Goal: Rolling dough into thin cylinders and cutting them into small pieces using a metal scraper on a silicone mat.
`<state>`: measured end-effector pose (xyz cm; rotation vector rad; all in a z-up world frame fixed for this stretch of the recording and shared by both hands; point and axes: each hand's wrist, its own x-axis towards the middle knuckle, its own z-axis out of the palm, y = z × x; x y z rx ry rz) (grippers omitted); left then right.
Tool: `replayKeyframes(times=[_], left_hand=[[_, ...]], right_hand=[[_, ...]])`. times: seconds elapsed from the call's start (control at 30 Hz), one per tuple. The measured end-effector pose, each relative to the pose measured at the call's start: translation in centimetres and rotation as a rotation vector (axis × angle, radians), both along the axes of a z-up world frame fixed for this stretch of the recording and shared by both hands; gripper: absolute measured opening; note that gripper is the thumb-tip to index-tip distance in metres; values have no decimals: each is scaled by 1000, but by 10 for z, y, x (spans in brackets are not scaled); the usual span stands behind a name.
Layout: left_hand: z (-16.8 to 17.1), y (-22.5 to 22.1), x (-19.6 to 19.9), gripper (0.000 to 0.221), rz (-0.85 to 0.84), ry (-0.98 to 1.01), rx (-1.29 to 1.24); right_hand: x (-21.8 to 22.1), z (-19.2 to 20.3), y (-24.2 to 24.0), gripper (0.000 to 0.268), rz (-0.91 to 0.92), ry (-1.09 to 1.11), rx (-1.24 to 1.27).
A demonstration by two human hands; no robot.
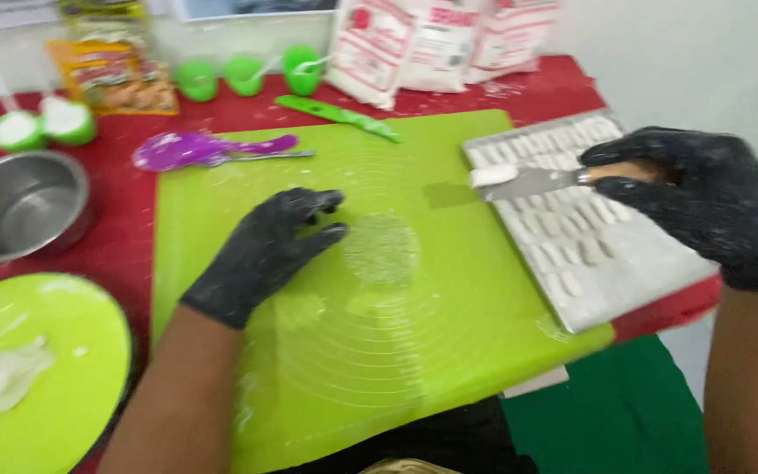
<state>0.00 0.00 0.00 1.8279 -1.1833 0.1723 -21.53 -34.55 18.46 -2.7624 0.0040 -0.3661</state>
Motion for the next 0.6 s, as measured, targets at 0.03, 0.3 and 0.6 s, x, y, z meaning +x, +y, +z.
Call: replayKeyframes(times=[0.03,0.3,0.6], left_hand=[[-1,1,0,41,30,-73,40],[24,1,-12,41,127,82,343],[27,0,-14,35,116,59,277]], right_hand=[[-17,2,-6,19,-87,-33,52],[-123,-80,-173,19,-342,-197,-54],[-126,-111,-209,17,-378,-232,-290]])
